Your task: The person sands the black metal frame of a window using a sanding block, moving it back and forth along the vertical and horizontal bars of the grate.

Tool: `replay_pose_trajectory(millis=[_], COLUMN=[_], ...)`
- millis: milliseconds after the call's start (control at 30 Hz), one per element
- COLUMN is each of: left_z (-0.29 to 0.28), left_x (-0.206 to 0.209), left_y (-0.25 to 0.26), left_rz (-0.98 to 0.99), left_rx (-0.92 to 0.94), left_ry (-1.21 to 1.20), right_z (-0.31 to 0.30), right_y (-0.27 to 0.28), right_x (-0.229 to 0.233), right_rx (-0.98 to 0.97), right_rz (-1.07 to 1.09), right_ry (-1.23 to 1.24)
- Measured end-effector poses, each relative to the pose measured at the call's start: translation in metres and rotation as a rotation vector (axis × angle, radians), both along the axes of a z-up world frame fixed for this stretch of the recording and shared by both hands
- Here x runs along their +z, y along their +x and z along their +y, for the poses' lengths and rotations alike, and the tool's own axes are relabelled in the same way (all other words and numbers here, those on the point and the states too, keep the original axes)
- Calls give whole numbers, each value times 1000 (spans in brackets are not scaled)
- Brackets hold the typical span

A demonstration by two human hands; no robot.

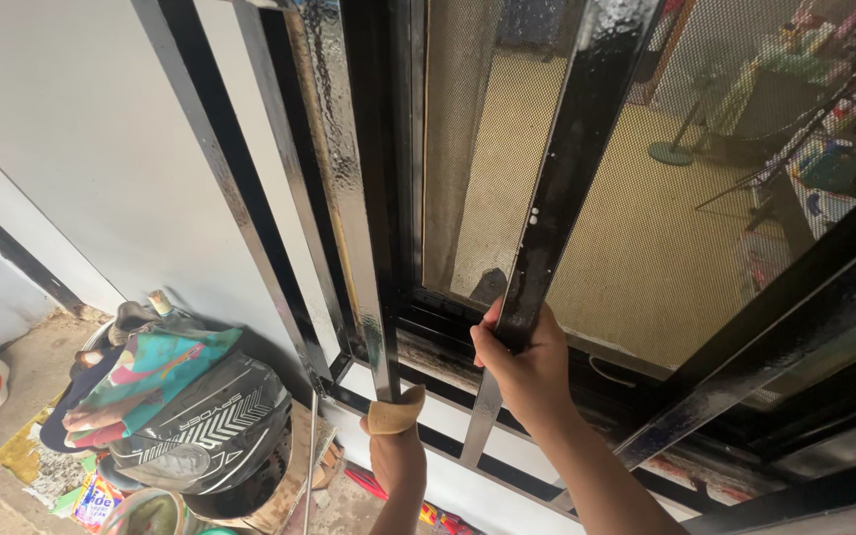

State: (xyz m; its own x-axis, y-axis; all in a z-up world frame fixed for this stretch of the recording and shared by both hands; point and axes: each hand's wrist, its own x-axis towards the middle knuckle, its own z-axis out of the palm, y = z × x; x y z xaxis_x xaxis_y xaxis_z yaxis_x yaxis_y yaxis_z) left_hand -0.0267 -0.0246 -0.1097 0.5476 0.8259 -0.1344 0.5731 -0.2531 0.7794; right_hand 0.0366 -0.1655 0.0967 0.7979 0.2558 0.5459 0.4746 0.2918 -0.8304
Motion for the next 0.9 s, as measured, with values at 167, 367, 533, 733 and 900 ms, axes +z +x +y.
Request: replay_pose_trajectory(millis=[167, 367, 533, 733, 900], left_z=[19, 63, 86, 68, 67], left_x=[-35, -90, -21, 67, 24], left_y=[-13, -37, -23, 6, 18], left_rz=[-8, -338, -515, -662, -709], left_rx=[-5, 71, 14, -143, -326], left_ry=[-131, 218, -45, -267, -335], right_z=[0, 1, 3, 4, 7], right_y=[-1, 3, 4, 2, 2], right_x=[-1, -8, -12, -10, -11], right_rx=[-4, -1, -38, -58, -76], right_rz=[17, -12, 8, 6, 17], right_ry=[14, 62, 50, 50, 70])
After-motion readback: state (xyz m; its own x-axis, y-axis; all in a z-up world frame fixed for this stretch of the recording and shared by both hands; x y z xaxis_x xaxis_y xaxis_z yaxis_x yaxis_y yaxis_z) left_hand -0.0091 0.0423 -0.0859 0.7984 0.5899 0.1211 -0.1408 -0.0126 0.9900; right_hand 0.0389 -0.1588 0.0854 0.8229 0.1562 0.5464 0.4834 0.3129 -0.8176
